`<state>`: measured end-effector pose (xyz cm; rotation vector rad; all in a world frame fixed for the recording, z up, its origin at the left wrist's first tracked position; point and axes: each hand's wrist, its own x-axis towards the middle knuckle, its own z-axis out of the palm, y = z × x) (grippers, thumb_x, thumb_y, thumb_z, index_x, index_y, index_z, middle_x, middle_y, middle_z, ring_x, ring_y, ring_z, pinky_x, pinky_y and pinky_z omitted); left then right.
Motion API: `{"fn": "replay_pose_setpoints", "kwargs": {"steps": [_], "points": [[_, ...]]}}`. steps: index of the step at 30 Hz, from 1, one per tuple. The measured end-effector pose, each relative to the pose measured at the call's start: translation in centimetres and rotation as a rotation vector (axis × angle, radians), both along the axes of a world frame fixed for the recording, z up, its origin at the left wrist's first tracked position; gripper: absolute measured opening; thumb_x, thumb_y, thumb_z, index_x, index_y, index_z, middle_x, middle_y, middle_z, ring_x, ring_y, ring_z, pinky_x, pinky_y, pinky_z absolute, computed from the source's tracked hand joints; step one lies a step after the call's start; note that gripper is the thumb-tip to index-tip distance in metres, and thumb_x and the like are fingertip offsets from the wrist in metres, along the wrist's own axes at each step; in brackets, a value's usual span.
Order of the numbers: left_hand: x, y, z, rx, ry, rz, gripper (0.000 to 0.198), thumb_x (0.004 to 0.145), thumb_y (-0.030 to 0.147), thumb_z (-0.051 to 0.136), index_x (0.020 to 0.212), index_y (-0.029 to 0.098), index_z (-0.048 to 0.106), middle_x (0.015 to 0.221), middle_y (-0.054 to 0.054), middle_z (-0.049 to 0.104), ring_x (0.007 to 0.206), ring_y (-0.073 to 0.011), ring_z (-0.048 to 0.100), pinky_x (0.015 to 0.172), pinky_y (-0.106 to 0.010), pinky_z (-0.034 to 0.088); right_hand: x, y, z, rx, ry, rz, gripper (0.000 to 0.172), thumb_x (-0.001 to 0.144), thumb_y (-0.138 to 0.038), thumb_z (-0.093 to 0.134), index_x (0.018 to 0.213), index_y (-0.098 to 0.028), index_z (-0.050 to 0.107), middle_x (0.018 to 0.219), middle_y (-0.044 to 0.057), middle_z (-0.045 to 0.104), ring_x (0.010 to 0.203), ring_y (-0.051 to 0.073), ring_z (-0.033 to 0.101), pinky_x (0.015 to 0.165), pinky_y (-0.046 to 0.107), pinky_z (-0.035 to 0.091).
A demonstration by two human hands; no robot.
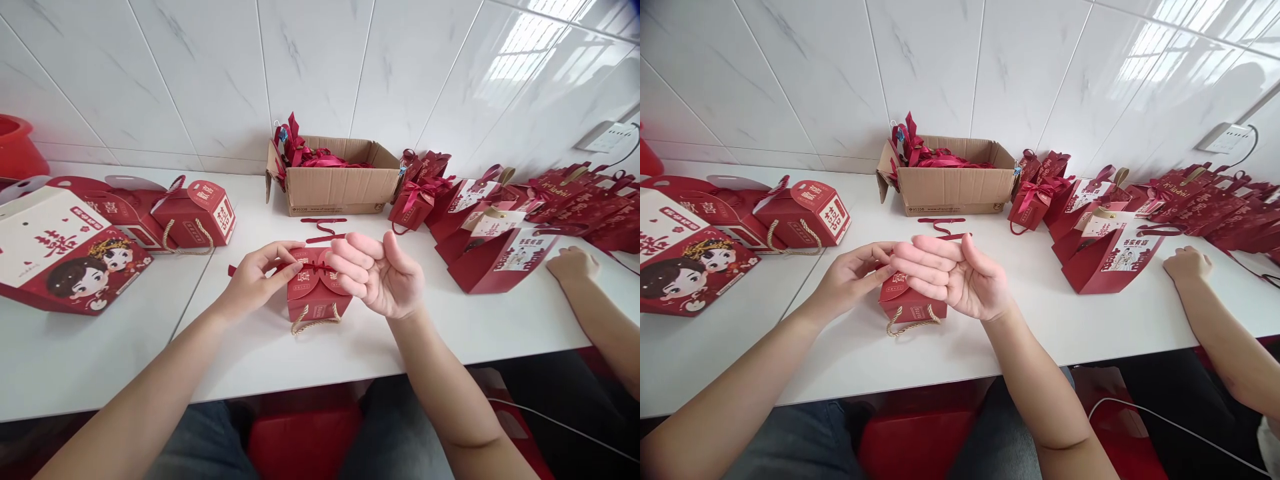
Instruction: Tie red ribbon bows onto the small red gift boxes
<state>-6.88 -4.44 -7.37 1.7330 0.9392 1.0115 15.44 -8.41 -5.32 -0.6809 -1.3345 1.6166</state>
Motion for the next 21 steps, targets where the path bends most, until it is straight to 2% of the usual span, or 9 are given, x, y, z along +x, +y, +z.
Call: {"fn": "replay_pose_setpoints", "kwargs": {"steps": [5,10,16,21], "points": [[0.03,-0.06,0.18,0.009,0.01,0.005,0.026,0.083,0.041,0.067,0.074,0.019,0.057,0.128,-0.01,0.063,0.119,-0.0271,0.058,0.101,-0.043,0.046,-0.04,-0.03,-0.03,-0.015,-0.026,-0.028,0.069,0.085,-0.076,0.028,0.12,-0.027,0.061,0.129,0.007,0.064,0.121,0.022,0.061,0.095,0.038,0.055],[0.03,-0.05,0.2,0.011,0.009,0.006,0.024,0.083,0.041,0.067,0.075,0.019,0.059,0.128,-0.01,0.063,0.121,-0.0273,0.057,0.103,-0.044,0.045,-0.26,0.34,-0.36,-0.012,0.018,0.009,0.061,0.087,-0.072,0.029,0.115,-0.028,0.061,0.127,0.004,0.064,0.118,0.02,0.063,0.091,0.037,0.056],[0.17,-0.15,0.38,0.004,0.023,0.034,0.028,0.08,0.044,0.069,0.073,0.019,0.058,0.129,-0.009,0.063,0.12,-0.0272,0.057,0.104,-0.042,0.045,-0.5,0.65,-0.58,-0.033,-0.061,-0.031,0.065,0.087,-0.074,0.023,0.108,-0.027,0.063,0.12,0.006,0.068,0.113,0.021,0.066,0.085,0.037,0.058],[0.18,-0.1,0.25,-0.002,0.009,0.027,0.028,0.08,0.044,0.069,0.072,0.019,0.058,0.129,-0.009,0.063,0.118,-0.0275,0.058,0.105,-0.044,0.045,-0.43,0.81,-1.01,-0.037,-0.048,-0.048,0.065,0.085,-0.074,0.026,0.109,-0.028,0.065,0.12,0.006,0.068,0.112,0.022,0.066,0.086,0.04,0.057]]}}
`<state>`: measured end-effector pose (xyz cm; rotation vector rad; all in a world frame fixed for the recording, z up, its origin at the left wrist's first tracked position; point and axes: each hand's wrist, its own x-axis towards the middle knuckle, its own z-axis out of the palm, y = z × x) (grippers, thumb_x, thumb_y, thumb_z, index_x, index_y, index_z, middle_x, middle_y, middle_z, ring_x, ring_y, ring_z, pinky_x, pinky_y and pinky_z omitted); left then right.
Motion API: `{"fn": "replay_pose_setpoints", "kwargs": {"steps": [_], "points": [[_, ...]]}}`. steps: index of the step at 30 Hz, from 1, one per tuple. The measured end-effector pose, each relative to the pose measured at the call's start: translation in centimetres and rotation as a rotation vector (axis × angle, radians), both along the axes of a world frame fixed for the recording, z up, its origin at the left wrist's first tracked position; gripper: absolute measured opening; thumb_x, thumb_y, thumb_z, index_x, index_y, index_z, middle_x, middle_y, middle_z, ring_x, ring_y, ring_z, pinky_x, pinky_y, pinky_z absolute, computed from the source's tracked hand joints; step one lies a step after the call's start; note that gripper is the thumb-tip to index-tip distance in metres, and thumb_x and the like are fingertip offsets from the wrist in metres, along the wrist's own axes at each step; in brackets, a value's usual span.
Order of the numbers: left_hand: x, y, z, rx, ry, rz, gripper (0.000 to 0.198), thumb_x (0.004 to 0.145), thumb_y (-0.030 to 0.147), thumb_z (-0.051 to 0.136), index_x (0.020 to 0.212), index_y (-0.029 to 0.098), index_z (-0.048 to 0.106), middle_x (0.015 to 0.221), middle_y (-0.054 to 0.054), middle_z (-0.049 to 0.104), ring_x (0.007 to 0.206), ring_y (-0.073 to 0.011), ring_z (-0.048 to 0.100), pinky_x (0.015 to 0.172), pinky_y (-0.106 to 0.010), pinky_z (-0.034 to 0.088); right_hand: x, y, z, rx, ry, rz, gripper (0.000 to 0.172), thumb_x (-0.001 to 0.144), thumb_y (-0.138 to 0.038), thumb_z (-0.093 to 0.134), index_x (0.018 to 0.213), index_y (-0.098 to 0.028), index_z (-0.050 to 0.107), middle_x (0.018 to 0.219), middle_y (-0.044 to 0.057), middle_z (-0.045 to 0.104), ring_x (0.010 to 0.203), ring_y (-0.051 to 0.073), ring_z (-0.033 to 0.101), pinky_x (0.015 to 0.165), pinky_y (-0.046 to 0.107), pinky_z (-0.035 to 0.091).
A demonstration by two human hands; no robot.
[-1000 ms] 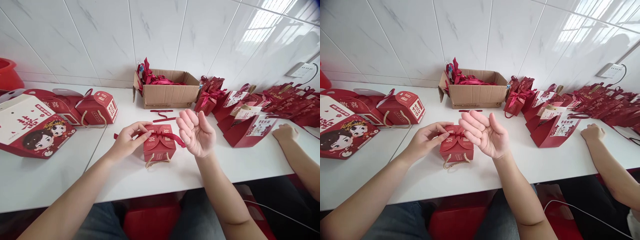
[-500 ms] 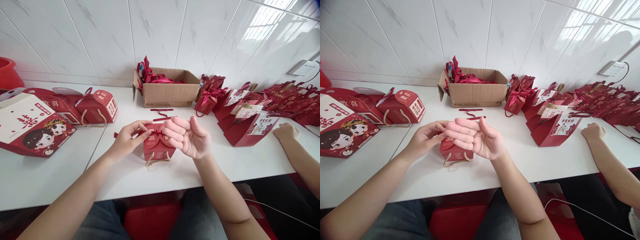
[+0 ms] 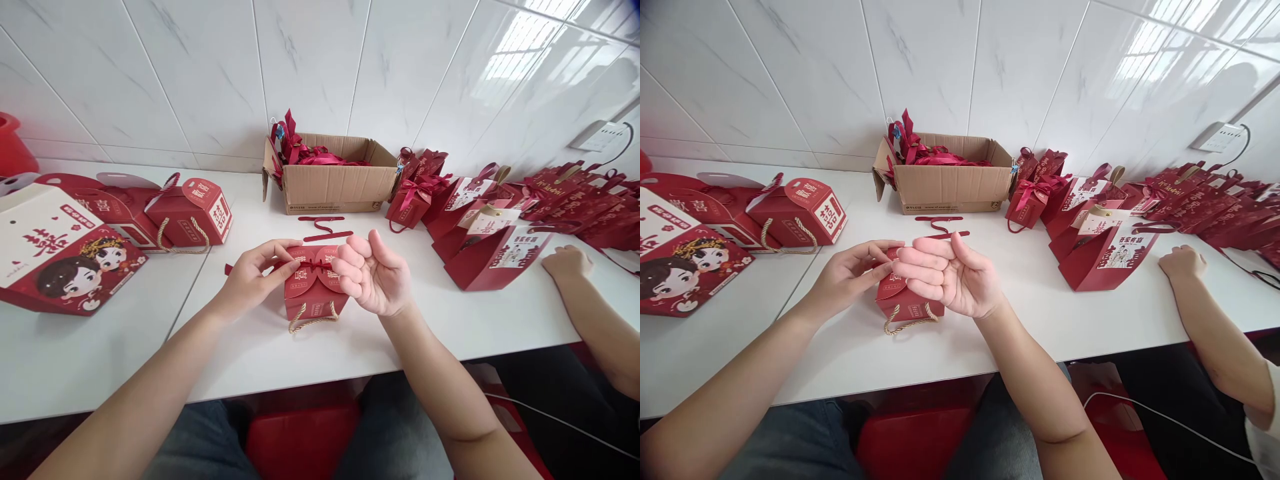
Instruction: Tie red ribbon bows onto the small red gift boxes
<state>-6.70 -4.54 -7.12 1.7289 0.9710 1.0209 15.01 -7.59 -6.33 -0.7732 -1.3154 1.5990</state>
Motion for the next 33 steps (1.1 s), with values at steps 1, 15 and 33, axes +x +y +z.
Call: {"fn": "replay_pose_setpoints", "kwargs": {"steps": [1,15,33], "points": [[0.0,0.0,0.0,-0.001,-0.003,-0.001,0.028,0.081,0.043,0.069,0.072,0.019,0.059,0.129,-0.009,0.063,0.118,-0.0273,0.059,0.105,-0.044,0.045,0.0,0.0,-0.1,0.0,0.002,0.004,0.066,0.085,-0.074,0.025,0.11,-0.028,0.065,0.119,0.006,0.069,0.112,0.023,0.066,0.086,0.041,0.057],[0.2,-0.1,-0.1,-0.016,0.026,0.041,0.025,0.079,0.04,0.07,0.074,0.018,0.061,0.127,-0.009,0.064,0.112,-0.0276,0.062,0.102,-0.045,0.048,2.3,1.8,0.7,0.166,-0.115,-0.512,0.024,0.078,-0.042,0.066,0.096,-0.025,0.064,0.118,0.004,0.068,0.113,0.021,0.063,0.098,0.037,0.048],[0.3,-0.1,-0.5,0.048,-0.019,-0.003,0.029,0.085,0.035,0.067,0.106,0.021,0.053,0.125,-0.009,0.064,0.123,-0.0259,0.057,0.103,-0.043,0.049,2.5,3.0,-0.7,0.111,0.045,-0.662,0.031,0.067,-0.017,0.076,0.095,-0.025,0.065,0.094,-0.001,0.069,0.09,0.014,0.068,0.086,0.031,0.058]]}}
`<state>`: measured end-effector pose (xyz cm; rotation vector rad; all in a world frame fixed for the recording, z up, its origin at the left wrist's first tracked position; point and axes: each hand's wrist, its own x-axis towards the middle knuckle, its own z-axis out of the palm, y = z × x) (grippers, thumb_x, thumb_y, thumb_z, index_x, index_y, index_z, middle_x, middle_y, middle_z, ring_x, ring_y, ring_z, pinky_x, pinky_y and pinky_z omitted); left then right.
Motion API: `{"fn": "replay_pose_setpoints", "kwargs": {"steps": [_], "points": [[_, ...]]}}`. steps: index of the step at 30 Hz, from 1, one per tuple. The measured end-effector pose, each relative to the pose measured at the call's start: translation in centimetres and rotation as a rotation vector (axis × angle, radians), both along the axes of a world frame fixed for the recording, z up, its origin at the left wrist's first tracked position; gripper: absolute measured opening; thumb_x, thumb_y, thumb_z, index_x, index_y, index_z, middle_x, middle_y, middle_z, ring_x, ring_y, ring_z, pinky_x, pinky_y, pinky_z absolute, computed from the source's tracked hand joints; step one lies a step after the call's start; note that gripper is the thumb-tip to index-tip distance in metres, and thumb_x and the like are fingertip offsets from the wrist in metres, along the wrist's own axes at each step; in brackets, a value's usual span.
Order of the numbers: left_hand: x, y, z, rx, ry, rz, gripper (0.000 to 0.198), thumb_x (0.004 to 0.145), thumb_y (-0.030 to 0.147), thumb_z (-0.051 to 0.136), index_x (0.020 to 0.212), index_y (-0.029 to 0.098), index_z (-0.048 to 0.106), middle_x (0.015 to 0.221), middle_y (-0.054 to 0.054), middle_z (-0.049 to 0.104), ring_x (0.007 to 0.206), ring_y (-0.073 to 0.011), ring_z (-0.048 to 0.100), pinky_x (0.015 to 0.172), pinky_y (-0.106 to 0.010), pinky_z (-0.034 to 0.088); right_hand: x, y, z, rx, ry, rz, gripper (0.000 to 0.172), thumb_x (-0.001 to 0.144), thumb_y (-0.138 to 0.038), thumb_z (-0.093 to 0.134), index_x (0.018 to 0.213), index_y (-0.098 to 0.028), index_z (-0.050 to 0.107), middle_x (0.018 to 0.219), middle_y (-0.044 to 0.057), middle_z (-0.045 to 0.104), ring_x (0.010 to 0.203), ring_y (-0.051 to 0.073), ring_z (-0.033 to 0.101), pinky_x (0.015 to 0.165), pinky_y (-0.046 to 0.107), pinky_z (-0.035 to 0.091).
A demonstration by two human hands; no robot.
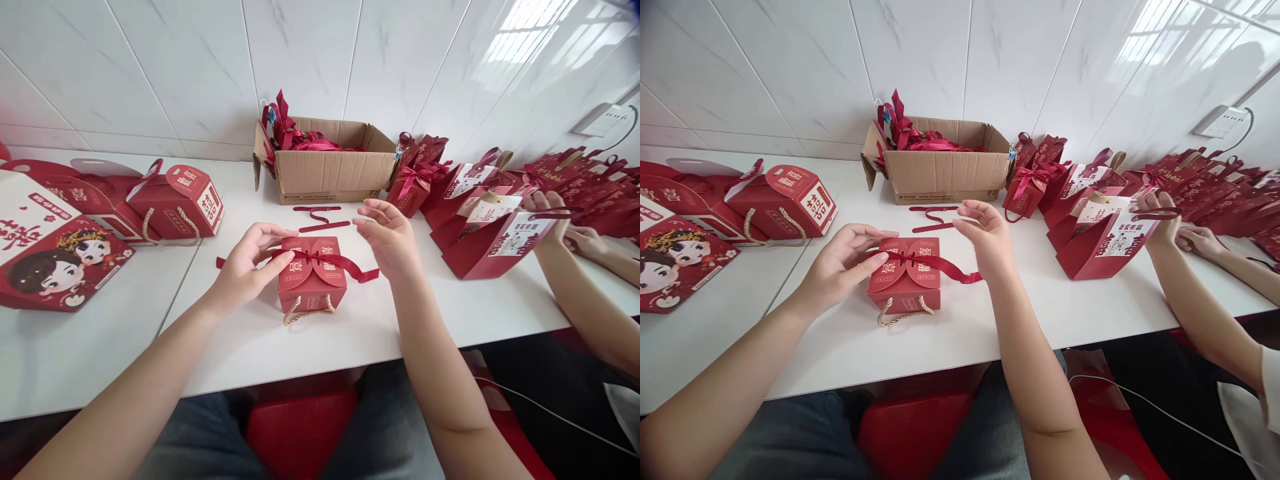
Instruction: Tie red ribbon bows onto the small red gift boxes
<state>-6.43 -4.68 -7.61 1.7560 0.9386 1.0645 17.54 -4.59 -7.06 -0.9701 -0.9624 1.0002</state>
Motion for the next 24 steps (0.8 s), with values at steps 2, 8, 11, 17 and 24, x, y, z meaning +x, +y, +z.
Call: {"fn": "replay_pose_setpoints", "kwargs": {"steps": [2,8,11,17,24], "points": [[-0.1,0.0,0.0,-0.003,0.015,0.01,0.031,0.084,0.038,0.067,0.107,0.021,0.053,0.125,-0.009,0.064,0.124,-0.0273,0.057,0.103,-0.043,0.049,0.4,0.1,0.3,0.056,0.236,0.182,0.025,0.073,-0.021,0.072,0.097,-0.027,0.066,0.095,-0.004,0.071,0.097,0.011,0.069,0.088,0.026,0.058],[-0.2,0.2,0.1,-0.023,0.053,0.034,0.033,0.083,0.041,0.067,0.108,0.024,0.054,0.128,-0.008,0.063,0.124,-0.0288,0.057,0.099,-0.043,0.053,1.8,0.3,0.4,0.219,0.614,0.5,0.023,0.081,-0.01,0.065,0.094,-0.029,0.066,0.086,-0.013,0.074,0.084,-0.003,0.071,0.078,0.002,0.055],[-0.2,0.2,0.1,-0.024,0.051,0.046,0.033,0.082,0.042,0.068,0.106,0.025,0.055,0.126,-0.007,0.065,0.123,-0.0292,0.058,0.099,-0.044,0.054,2.3,0.2,0.2,0.301,0.72,0.605,0.023,0.081,-0.009,0.065,0.094,-0.028,0.065,0.084,-0.015,0.074,0.08,-0.004,0.071,0.074,0.0,0.054],[0.0,0.3,0.0,-0.018,0.023,0.048,0.034,0.08,0.043,0.07,0.104,0.025,0.055,0.122,-0.007,0.067,0.12,-0.0298,0.06,0.101,-0.047,0.053,2.2,0.0,-0.1,0.414,0.658,0.667,0.021,0.081,-0.016,0.07,0.094,-0.031,0.065,0.081,-0.018,0.072,0.076,-0.006,0.07,0.067,-0.002,0.053],[-0.5,0.6,-0.4,0.163,0.023,0.07,0.036,0.082,0.041,0.068,0.113,0.026,0.056,0.138,-0.007,0.052,0.127,-0.0281,0.053,0.099,-0.044,0.054,1.6,-0.1,0.1,0.522,0.119,0.086,0.023,0.092,-0.048,0.053,0.089,-0.034,0.072,0.068,-0.007,0.065,0.039,0.006,0.038,0.035,0.022,0.036]]}}
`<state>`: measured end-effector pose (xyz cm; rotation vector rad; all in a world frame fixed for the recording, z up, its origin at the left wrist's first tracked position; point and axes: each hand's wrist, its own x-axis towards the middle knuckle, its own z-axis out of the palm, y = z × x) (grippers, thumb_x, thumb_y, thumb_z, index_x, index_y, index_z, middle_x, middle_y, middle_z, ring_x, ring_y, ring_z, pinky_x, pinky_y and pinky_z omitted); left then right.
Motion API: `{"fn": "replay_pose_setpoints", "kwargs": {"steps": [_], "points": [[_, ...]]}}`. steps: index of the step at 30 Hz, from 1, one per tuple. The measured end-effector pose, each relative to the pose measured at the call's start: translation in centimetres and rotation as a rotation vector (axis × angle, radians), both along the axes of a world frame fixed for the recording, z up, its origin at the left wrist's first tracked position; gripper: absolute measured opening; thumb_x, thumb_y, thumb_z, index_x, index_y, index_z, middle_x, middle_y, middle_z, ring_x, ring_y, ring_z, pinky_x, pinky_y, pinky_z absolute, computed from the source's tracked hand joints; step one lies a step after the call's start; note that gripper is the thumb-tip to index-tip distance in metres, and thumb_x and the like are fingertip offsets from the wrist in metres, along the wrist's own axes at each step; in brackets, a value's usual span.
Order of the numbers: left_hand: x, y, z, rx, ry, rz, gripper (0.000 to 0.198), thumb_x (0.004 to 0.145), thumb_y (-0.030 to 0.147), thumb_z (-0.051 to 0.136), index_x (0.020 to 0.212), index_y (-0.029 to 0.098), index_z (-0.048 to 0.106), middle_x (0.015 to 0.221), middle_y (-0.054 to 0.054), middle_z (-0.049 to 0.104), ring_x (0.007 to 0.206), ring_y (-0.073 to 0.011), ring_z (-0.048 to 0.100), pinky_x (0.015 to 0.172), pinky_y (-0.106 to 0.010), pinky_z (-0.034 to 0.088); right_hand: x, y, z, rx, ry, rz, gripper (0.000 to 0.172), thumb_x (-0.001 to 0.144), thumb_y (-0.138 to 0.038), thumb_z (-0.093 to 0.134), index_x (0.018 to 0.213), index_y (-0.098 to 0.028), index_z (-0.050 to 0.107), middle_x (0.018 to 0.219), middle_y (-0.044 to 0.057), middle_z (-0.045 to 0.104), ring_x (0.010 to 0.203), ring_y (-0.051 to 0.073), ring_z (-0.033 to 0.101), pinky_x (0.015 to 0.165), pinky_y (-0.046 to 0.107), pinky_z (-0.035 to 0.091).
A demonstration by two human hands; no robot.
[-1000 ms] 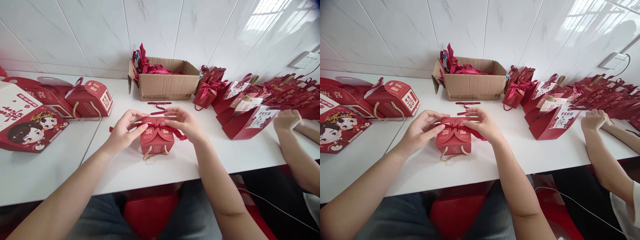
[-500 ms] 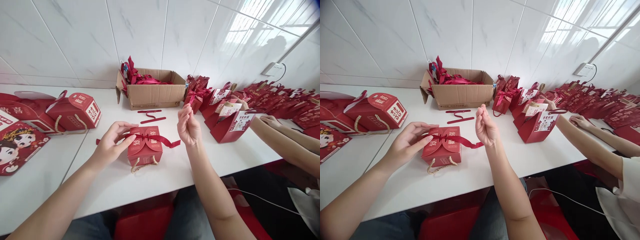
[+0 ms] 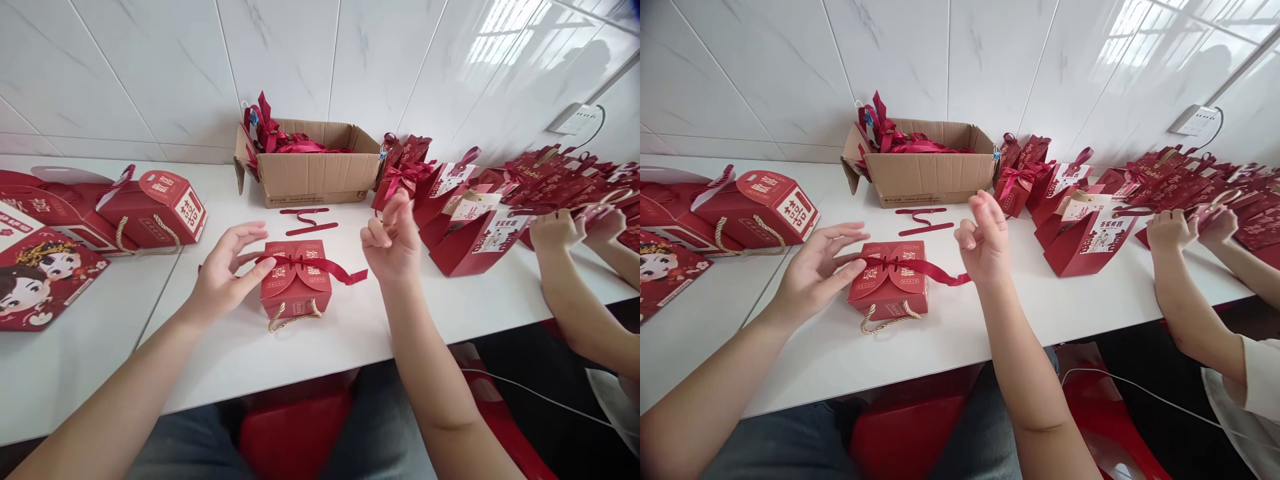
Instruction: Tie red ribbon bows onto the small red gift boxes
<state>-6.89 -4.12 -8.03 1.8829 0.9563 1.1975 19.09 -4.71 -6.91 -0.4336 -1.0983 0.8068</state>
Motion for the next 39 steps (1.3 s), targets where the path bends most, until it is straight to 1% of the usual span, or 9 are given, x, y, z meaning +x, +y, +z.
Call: {"fn": "replay_pose_setpoints", "kwargs": {"steps": [2,4,8,15,22,25,30,36,39], "points": [[-0.5,0.2,0.0,0.131,0.051,-0.019,0.041,0.083,0.043,0.066,0.12,0.028,0.056,0.143,-0.007,0.046,0.131,-0.0294,0.048,0.101,-0.045,0.053,-0.7,-0.6,0.3,-0.021,-0.16,-0.278,0.04,0.095,-0.052,0.044,0.083,-0.029,0.075,0.056,-0.002,0.053,0.042,0.009,0.038,0.041,0.026,0.035],[-1.0,0.4,0.0,0.242,0.147,-0.107,0.052,0.081,0.051,0.067,0.127,0.029,0.054,0.144,-0.009,0.044,0.134,-0.0317,0.044,0.105,-0.05,0.048,-1.5,-1.2,0.4,0.003,-0.392,-0.414,0.048,0.096,-0.053,0.04,0.079,-0.026,0.077,0.05,-0.002,0.043,0.046,0.011,0.039,0.047,0.028,0.034],[-1.3,0.4,-0.1,0.292,0.312,-0.257,0.08,0.072,0.065,0.069,0.139,0.029,0.045,0.146,-0.012,0.041,0.137,-0.0352,0.036,0.113,-0.057,0.034,-2.3,-1.8,0.1,0.029,-0.916,-0.257,0.05,0.099,-0.045,0.037,0.086,-0.021,0.078,0.047,-0.003,0.039,0.045,0.009,0.035,0.049,0.027,0.029],[-0.7,-0.4,-0.2,0.165,0.347,-0.229,0.073,0.074,0.052,0.072,0.137,0.029,0.042,0.144,-0.01,0.041,0.135,-0.0324,0.038,0.113,-0.049,0.037,-2.2,-1.4,-0.3,-0.033,-1.002,-0.268,0.06,0.099,-0.047,0.033,0.064,-0.019,0.073,0.044,-0.003,0.04,0.043,0.009,0.034,0.048,0.026,0.027],[-1.0,0.1,-0.5,0.18,0.342,-0.267,0.075,0.074,0.045,0.073,0.139,0.029,0.039,0.145,-0.011,0.04,0.134,-0.0337,0.04,0.11,-0.049,0.041,-2.9,-1.5,0.0,-0.13,-0.817,-0.299,0.059,0.093,-0.054,0.045,0.048,-0.02,0.063,0.041,-0.003,0.038,0.041,0.008,0.031,0.044,0.026,0.024],[-1.1,0.1,-0.6,0.161,0.337,-0.255,0.077,0.073,0.044,0.074,0.14,0.03,0.038,0.145,-0.011,0.04,0.132,-0.0335,0.043,0.108,-0.047,0.044,-2.1,-0.9,0.4,-0.234,-0.291,-0.217,0.052,0.092,-0.05,0.048,0.052,-0.021,0.063,0.039,-0.005,0.032,0.037,0.008,0.028,0.04,0.025,0.028],[-0.7,-0.3,-0.5,0.153,0.278,-0.226,0.071,0.075,0.044,0.072,0.137,0.03,0.042,0.142,-0.009,0.043,0.132,-0.0315,0.043,0.111,-0.046,0.04,-0.2,0.8,0.3,-0.486,0.458,0.207,0.034,0.092,-0.016,0.04,0.069,-0.023,0.065,0.046,-0.006,0.043,0.041,0.006,0.044,0.045,0.017,0.047],[-0.4,-0.6,-0.1,0.084,0.282,-0.189,0.07,0.073,0.05,0.071,0.134,0.03,0.044,0.142,-0.01,0.044,0.129,-0.0338,0.046,0.106,-0.049,0.045,0.0,1.2,-0.4,-0.465,0.6,0.299,0.025,0.09,-0.016,0.045,0.086,-0.026,0.068,0.057,-0.007,0.06,0.052,0.005,0.059,0.057,0.014,0.055],[-0.5,-0.5,-0.2,0.103,0.263,-0.196,0.071,0.072,0.047,0.072,0.135,0.03,0.044,0.141,-0.01,0.044,0.128,-0.0331,0.047,0.106,-0.048,0.045,-0.6,0.7,0.3,-0.364,0.565,0.299,0.029,0.092,-0.021,0.041,0.093,-0.027,0.069,0.088,-0.004,0.074,0.086,0.007,0.07,0.079,0.02,0.059]]}}
